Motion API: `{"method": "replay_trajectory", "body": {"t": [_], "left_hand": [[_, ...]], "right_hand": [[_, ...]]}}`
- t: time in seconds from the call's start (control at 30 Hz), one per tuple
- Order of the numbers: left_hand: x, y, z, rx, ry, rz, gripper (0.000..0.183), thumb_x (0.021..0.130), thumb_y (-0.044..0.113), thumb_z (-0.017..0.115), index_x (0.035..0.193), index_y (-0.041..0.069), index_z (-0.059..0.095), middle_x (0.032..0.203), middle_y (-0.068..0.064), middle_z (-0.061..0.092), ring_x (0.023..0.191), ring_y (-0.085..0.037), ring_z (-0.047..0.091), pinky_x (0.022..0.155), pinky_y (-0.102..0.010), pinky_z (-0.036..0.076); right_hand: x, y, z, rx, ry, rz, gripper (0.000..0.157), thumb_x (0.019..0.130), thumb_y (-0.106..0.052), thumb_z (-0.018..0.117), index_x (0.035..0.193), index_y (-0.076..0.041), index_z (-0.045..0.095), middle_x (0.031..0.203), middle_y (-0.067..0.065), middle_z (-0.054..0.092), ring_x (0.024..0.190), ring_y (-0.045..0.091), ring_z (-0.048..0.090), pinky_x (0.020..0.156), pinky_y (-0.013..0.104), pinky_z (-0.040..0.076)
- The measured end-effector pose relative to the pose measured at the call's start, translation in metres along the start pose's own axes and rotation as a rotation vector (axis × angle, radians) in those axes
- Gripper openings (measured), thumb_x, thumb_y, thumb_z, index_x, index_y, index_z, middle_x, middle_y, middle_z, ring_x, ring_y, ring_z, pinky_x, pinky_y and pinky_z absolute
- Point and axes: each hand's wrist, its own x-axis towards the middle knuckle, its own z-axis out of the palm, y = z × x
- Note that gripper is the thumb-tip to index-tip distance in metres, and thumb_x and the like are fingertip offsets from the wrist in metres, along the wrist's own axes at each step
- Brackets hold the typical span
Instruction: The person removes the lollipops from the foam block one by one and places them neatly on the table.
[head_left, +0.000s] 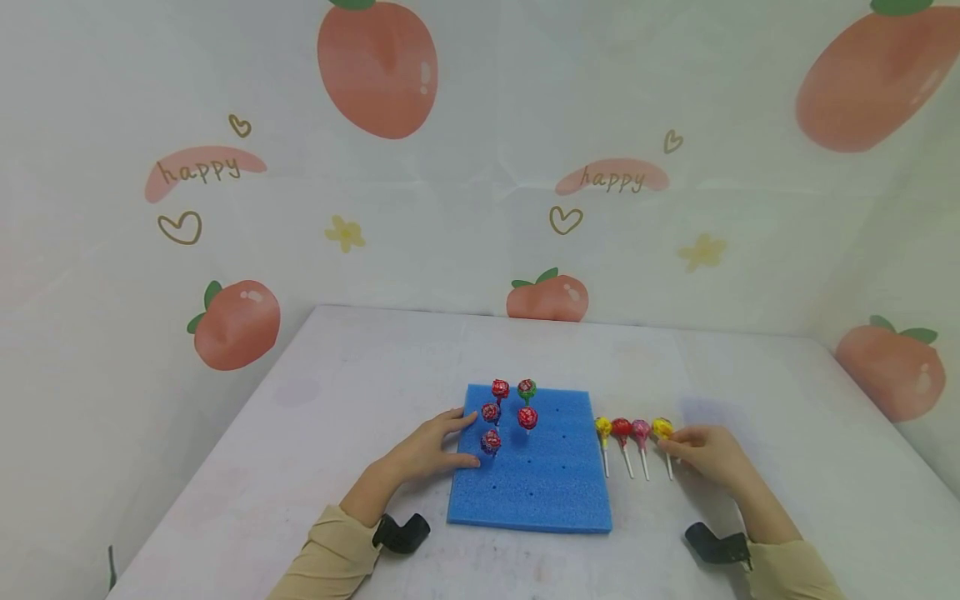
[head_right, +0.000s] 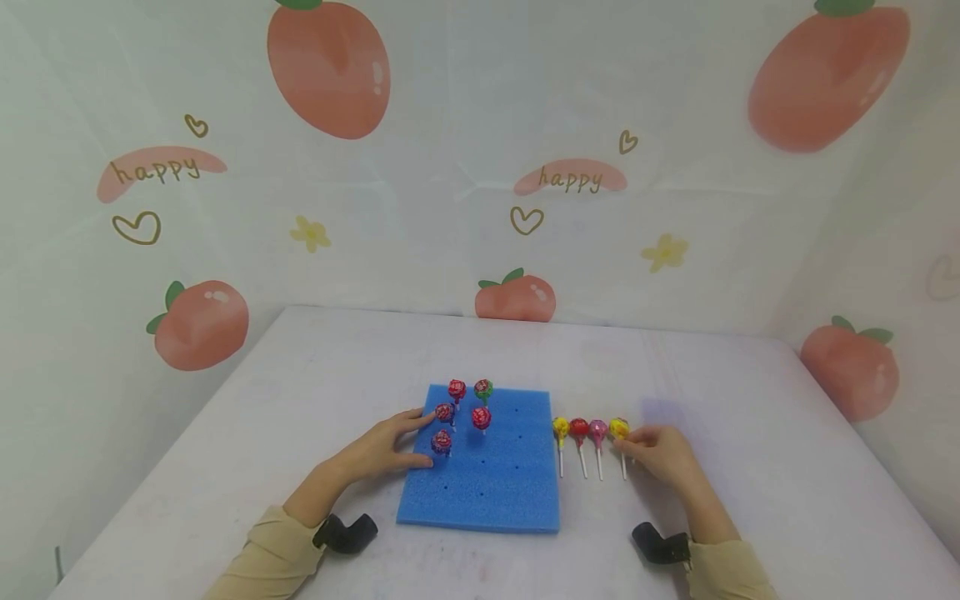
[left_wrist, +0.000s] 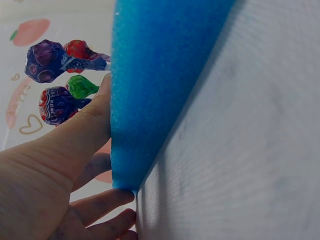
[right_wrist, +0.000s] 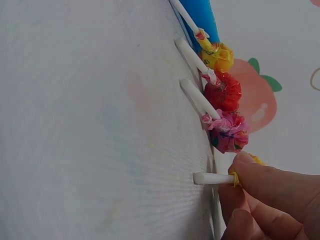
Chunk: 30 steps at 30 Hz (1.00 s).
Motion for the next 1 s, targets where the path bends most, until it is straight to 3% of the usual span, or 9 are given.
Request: {"method": "replay_trajectory", "body": {"t": [0.37, 1.0], "left_hand": [[-0.0005, 0.0001, 0.0002, 0.004, -0.001, -0.005, 0.073, 0.081, 0.036, 0.071, 0.141, 0.009, 0.041, 0.149, -0.021, 0.033, 0.139, -0.041, 0.029, 0.11, -0.056, 0.029], [-0.002, 0.0036, 0.0, 0.005, -0.001, -0.032, 0.073, 0.081, 0.037, 0.071, 0.142, 0.011, 0.041, 0.15, -0.019, 0.032, 0.139, -0.04, 0.028, 0.11, -0.057, 0.029]], "right_hand": [[0.001, 0.0009, 0.001, -0.011, -0.007, 0.015, 0.042, 0.084, -0.031, 0.068, 0.098, 0.008, 0.067, 0.077, 0.004, 0.065, 0.067, 0.013, 0.049, 0.055, 0.024, 0.041], [0.001, -0.0028, 0.0005, -0.007, -0.004, 0.034, 0.043, 0.082, -0.031, 0.07, 0.098, 0.009, 0.065, 0.074, 0.003, 0.064, 0.067, 0.015, 0.05, 0.056, 0.026, 0.041]]}}
